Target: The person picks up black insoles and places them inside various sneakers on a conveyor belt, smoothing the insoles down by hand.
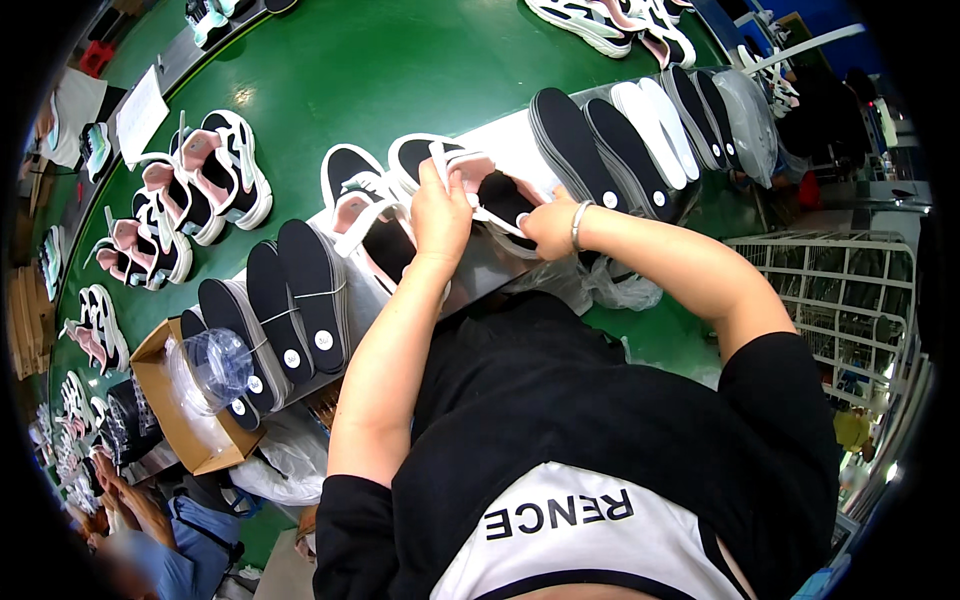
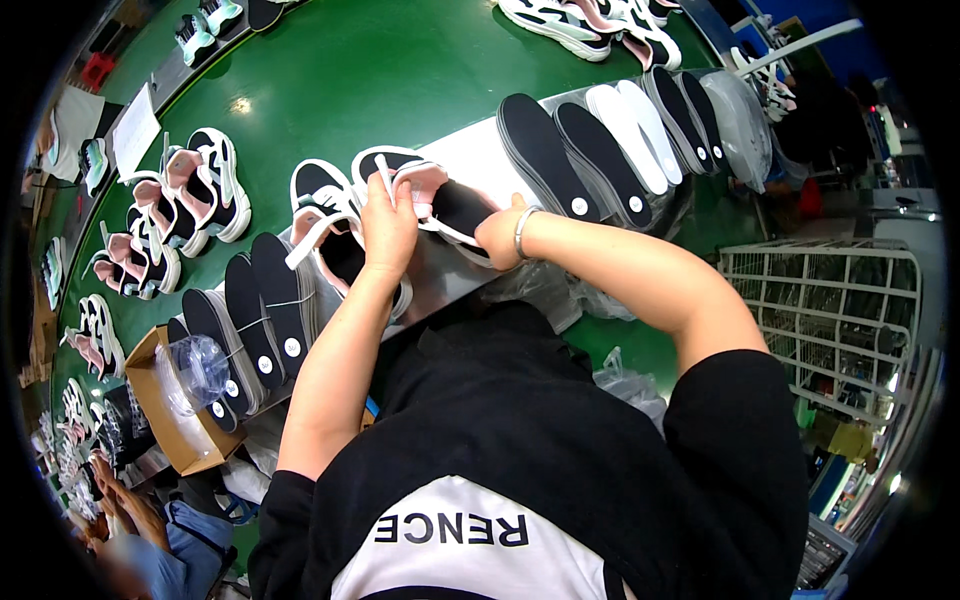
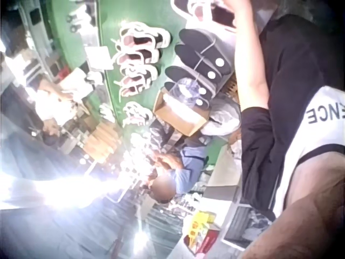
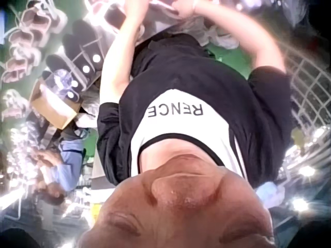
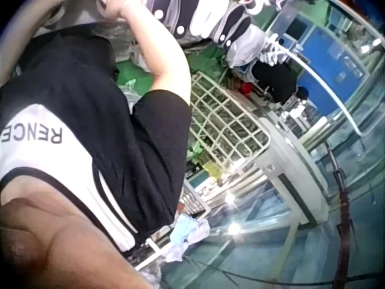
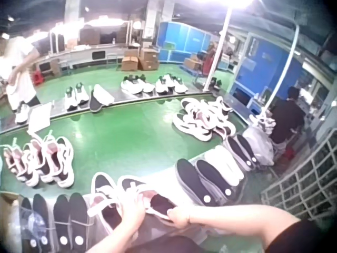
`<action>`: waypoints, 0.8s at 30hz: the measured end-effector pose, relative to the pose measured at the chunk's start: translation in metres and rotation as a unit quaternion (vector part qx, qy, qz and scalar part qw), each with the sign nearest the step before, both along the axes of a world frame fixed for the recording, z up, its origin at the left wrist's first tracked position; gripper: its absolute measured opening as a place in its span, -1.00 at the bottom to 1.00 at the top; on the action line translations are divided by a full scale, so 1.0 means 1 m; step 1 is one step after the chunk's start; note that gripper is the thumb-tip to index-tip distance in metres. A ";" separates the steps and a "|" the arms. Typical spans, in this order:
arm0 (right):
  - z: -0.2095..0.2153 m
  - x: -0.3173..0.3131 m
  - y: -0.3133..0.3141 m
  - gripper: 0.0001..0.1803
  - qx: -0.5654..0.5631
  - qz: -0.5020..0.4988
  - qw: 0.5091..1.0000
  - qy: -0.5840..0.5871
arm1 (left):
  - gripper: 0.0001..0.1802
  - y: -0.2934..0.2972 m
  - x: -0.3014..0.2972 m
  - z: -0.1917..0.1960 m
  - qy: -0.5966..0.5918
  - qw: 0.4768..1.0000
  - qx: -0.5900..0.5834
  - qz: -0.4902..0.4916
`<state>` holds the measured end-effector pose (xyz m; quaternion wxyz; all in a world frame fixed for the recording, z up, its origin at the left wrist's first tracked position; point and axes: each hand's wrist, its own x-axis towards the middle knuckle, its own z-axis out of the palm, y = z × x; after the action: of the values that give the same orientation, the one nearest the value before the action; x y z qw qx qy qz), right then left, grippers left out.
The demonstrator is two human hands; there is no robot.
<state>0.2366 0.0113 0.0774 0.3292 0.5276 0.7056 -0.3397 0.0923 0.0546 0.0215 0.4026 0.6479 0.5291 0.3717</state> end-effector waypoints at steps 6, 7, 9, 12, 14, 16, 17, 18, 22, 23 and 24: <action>0.012 0.006 -0.004 -0.68 0.043 -0.028 0.994 0.101 | -0.76 -0.008 -0.004 0.010 0.009 1.000 -0.013 0.011; 0.021 0.012 -0.003 -0.69 0.132 -0.055 0.977 0.161 | -0.73 -0.014 -0.008 0.011 -0.020 0.999 -0.049 0.012; 0.042 0.028 -0.002 -0.70 0.244 -0.128 0.931 0.239 | -0.70 -0.021 -0.013 0.011 -0.003 0.998 -0.066 0.022; 0.062 0.037 -0.002 -0.73 0.289 -0.193 0.885 0.310 | -0.67 -0.023 -0.014 0.009 -0.009 0.997 -0.071 0.029; 0.058 0.027 -0.012 -0.63 0.176 -0.114 0.949 0.237 | -0.66 -0.021 -0.011 0.008 -0.003 0.998 -0.059 0.034; 0.041 0.011 -0.021 -0.60 0.127 0.042 0.988 0.082 | -0.65 -0.018 -0.009 0.010 0.025 0.998 -0.061 0.020; 0.028 0.005 -0.021 -0.68 0.130 0.056 0.989 0.040 | -0.65 -0.016 -0.007 0.011 0.027 0.998 -0.052 0.020; 0.016 0.002 -0.022 -0.75 0.115 0.081 0.990 -0.012 | -0.67 -0.014 -0.004 0.012 -0.020 0.998 -0.067 0.004; -0.017 0.011 -0.004 -0.70 0.002 0.024 1.000 0.000 | -0.71 0.001 0.011 0.011 -0.155 0.970 -0.186 0.001; -0.019 0.015 -0.002 -0.69 -0.004 -0.002 1.000 0.020 | -0.72 0.005 0.015 0.009 -0.165 0.966 -0.201 0.013; -0.019 0.017 -0.001 -0.68 -0.019 -0.022 0.999 0.022 | -0.72 0.006 0.017 0.006 -0.171 0.969 -0.180 0.010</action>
<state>0.2541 0.0104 0.0585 0.3157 0.5293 0.6942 -0.3717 0.1096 0.0611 0.0277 0.5935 0.4864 0.5171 0.3792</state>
